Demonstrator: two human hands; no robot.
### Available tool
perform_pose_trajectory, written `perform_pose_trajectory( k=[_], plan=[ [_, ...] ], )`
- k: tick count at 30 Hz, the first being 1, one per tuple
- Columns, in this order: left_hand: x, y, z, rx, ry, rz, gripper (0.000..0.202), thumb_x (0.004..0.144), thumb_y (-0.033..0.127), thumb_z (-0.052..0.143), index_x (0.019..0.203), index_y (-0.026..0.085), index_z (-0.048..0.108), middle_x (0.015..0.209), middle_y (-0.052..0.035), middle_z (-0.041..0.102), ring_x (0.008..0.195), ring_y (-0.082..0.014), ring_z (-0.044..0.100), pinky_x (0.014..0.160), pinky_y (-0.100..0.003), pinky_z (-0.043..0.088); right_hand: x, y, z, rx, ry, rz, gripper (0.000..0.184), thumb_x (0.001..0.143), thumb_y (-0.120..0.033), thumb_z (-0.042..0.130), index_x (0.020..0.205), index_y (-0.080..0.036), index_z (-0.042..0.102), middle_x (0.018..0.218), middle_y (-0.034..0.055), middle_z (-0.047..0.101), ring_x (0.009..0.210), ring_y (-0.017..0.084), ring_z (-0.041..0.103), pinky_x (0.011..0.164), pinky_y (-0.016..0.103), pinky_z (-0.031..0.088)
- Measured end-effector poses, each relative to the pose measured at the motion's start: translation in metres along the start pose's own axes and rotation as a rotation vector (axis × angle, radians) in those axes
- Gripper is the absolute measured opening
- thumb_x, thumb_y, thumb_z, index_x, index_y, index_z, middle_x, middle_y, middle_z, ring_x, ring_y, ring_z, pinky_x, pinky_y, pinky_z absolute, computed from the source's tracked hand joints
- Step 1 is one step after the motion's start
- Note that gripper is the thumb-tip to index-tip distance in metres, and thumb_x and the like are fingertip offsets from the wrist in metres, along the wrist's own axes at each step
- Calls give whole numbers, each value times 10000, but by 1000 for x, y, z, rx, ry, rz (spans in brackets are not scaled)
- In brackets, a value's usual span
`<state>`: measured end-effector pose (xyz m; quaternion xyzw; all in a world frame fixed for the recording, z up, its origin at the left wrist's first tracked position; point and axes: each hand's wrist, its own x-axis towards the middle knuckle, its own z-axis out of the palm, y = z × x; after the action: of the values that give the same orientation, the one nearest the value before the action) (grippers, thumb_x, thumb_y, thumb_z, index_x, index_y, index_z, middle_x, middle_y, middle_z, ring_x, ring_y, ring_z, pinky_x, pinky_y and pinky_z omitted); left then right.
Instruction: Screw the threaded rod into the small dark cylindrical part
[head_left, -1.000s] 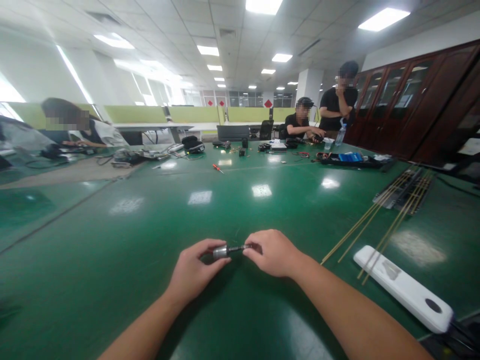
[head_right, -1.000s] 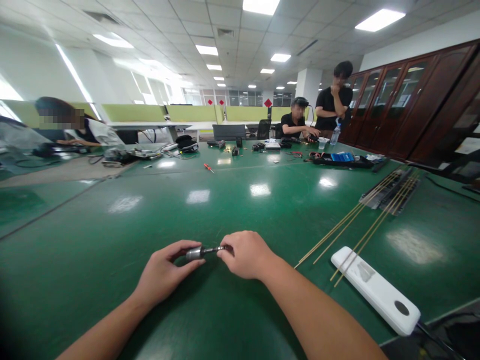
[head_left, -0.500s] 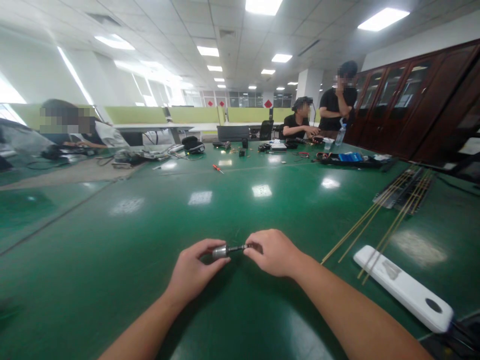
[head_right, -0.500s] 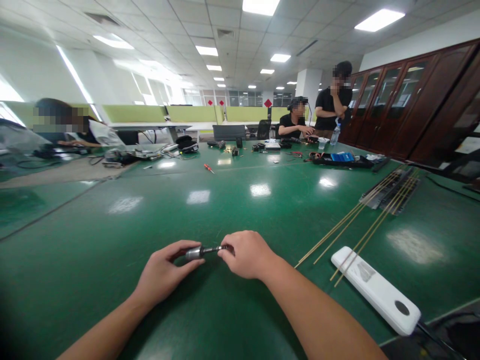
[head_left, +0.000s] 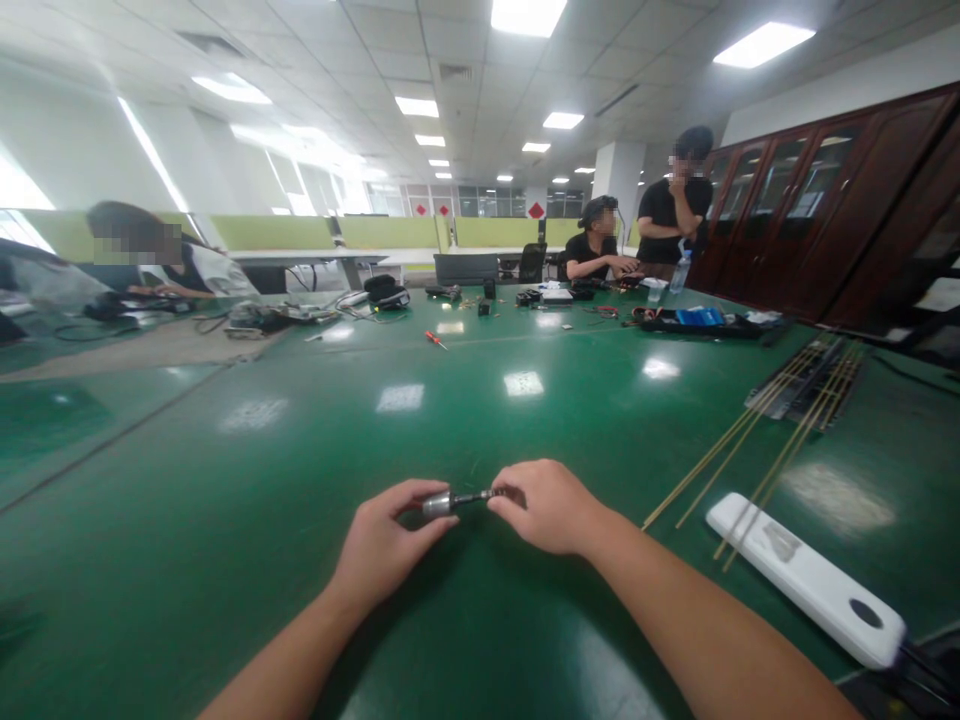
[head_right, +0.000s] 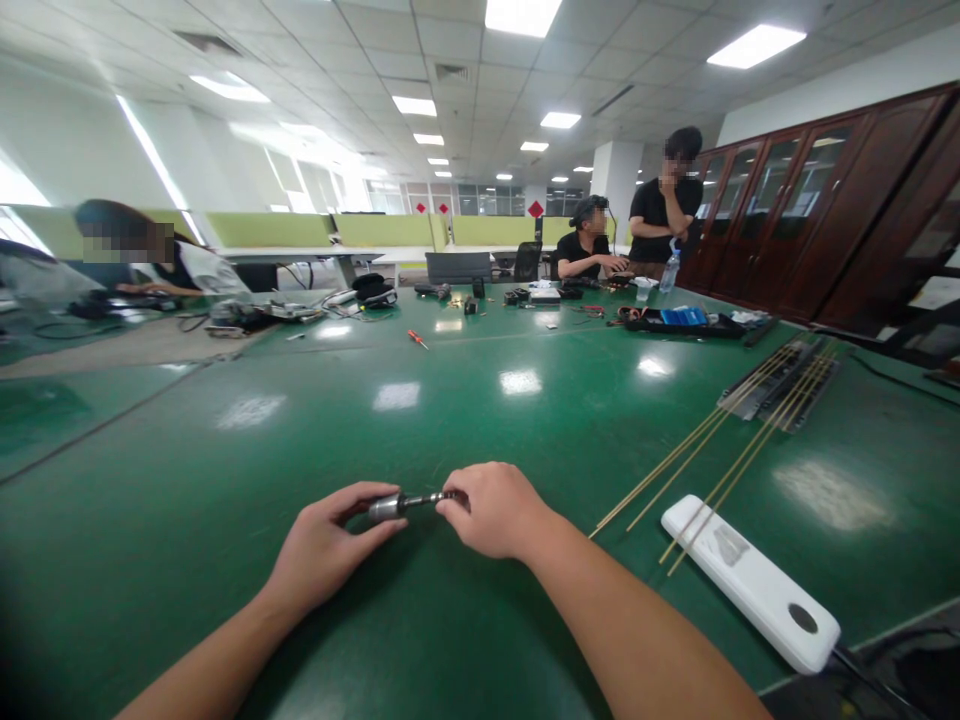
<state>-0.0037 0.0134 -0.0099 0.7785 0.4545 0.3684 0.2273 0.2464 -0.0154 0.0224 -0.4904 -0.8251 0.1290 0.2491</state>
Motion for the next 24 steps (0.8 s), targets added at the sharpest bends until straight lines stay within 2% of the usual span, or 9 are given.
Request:
perform_pose_trajectory(
  k=[14, 24],
  plan=[
    [0, -2, 0, 12, 10, 3, 339, 761, 428, 773, 1029, 228, 714, 1006, -42, 749, 897, -216, 713, 872, -346, 581, 0, 1, 1, -7, 4, -5, 186, 923, -337, 594, 964, -212, 726, 822, 11, 709, 724, 144, 594, 647, 256, 353],
    [1, 6, -4, 86, 42, 28, 323, 748, 432, 763, 996, 226, 735, 979, -45, 753, 895, -234, 709, 883, -371, 579, 0, 2, 1, -10, 9, -8, 200, 927, -347, 583, 967, -214, 727, 833, 15, 714, 746, 151, 604, 654, 262, 362]
  ],
)
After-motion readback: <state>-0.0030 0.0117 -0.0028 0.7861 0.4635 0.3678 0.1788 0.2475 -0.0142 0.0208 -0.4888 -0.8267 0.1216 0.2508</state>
